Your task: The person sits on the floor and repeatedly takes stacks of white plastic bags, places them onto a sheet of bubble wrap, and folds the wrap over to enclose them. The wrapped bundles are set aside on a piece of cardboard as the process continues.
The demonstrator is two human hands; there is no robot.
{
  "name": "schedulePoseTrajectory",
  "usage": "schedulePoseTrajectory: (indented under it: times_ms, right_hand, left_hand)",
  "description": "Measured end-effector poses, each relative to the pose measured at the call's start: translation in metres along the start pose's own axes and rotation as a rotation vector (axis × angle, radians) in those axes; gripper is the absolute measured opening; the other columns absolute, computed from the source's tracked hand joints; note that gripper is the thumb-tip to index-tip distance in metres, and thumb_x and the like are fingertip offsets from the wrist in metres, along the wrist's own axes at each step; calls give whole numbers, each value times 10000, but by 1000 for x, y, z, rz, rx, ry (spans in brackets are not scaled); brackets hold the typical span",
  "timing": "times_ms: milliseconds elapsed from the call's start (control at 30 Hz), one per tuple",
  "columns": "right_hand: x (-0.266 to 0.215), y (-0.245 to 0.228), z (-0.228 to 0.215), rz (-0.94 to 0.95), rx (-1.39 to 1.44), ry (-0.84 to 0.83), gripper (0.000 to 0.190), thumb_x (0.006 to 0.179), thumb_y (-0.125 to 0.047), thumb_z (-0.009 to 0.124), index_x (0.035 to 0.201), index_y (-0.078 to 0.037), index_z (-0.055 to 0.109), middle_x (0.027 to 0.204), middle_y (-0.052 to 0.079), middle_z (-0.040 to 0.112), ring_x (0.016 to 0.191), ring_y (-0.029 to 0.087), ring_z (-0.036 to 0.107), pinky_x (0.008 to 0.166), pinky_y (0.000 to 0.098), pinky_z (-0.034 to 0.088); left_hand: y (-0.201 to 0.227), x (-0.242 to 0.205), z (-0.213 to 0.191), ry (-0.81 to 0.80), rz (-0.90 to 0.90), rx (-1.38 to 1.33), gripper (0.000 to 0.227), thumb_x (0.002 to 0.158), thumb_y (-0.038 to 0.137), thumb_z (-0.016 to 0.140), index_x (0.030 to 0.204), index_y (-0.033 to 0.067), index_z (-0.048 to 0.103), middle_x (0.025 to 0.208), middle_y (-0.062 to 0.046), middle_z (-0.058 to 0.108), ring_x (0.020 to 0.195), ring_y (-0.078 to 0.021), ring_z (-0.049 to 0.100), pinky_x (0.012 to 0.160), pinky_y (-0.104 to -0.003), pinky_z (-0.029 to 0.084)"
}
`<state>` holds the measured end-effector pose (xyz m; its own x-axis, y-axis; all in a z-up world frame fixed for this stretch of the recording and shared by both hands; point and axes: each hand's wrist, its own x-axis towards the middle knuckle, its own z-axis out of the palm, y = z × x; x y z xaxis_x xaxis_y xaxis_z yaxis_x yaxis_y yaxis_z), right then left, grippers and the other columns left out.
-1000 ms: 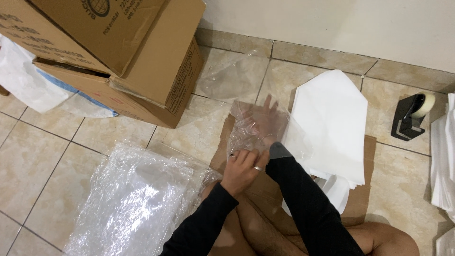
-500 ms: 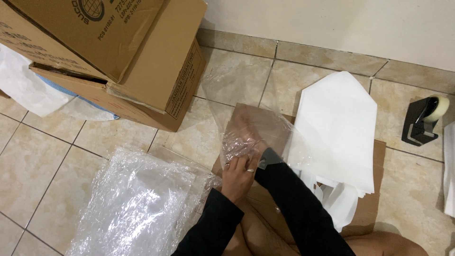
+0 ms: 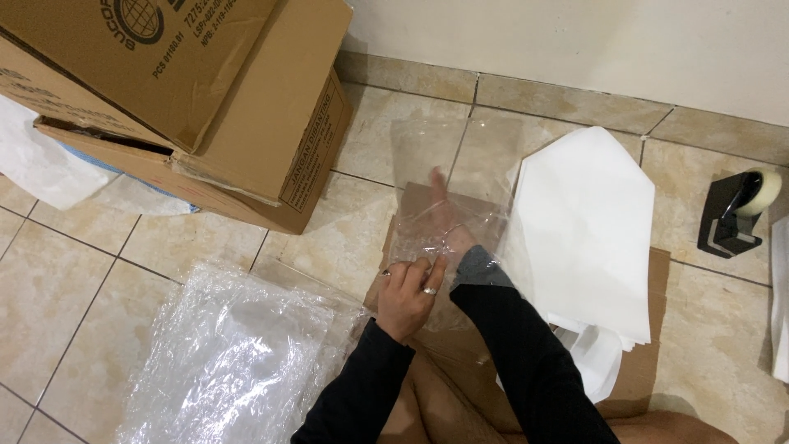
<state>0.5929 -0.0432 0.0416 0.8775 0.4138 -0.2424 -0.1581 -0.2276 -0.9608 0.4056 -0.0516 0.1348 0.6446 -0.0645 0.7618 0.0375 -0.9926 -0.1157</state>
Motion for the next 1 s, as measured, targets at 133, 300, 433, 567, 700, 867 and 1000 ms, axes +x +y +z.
schedulePoseTrajectory:
  times_ms: [133, 300, 433, 567, 700, 867, 1000]
  right_hand:
    - [-3, 6, 22, -275, -66, -111, 651, 879, -553, 253, 1375, -234, -22, 1408, 175, -4, 1272, 363, 77, 1025, 506, 116]
    - [-11, 10, 40, -819, -221, -336, 531, 933, -377, 256, 1380, -223, 14, 1382, 270, 6, 1230, 459, 118, 1026, 496, 144]
    - [-33, -26, -4, -71, 58, -750, 348, 824, -118, 363, 993, 64, 607, 924, 84, 635, 868, 18, 570, 770, 125, 407]
    - [-13, 12, -21, -77, -381, -408, 465, 762, -294, 429, 1159, -82, 313, 1138, 106, 393, 1022, 163, 461, 840, 300, 369]
    - [-5, 47, -28, -79, -910, 47, 931, 683, -517, 523, 1373, -285, -57, 1413, 122, 82, 1220, 344, 315, 930, 523, 311]
    - [-20, 74, -17, -207, -699, -61, 952, 677, -421, 623, 1382, -199, 22, 1355, 263, 158, 1229, 410, 250, 966, 502, 272]
    - [-54, 118, -15, -306, -918, -311, 611, 721, -487, 502, 1197, -174, 282, 1215, 211, 354, 1136, 374, 371, 974, 489, 258]
  left_hand:
    - [5, -4, 2, -52, 2, 4, 338, 723, -16, 485, 999, 161, 567, 781, -29, 472, 618, -201, 494, 490, -294, 394]
    - [6, -26, 16, -62, -66, -65, 362, 685, 30, 494, 1009, 180, 552, 807, -27, 467, 648, -194, 507, 441, -266, 367]
    - [2, -26, 21, -114, -109, -89, 241, 685, 63, 561, 904, 162, 568, 799, -14, 477, 634, -179, 515, 418, -255, 391]
    - [2, -31, 25, -148, -135, -51, 243, 681, 88, 563, 907, 178, 554, 795, -2, 455, 642, -171, 506, 425, -265, 399]
    - [5, -34, 24, -177, -116, -32, 230, 692, 115, 561, 909, 191, 560, 791, -1, 449, 664, -190, 511, 486, -305, 414]
    - [3, -35, 31, -167, -158, 25, 212, 704, 115, 564, 898, 200, 555, 782, 0, 465, 678, -188, 523, 483, -294, 400]
    - [0, -24, 21, -221, -181, 59, 217, 666, 134, 595, 868, 198, 548, 796, -2, 470, 709, -188, 521, 475, -286, 412]
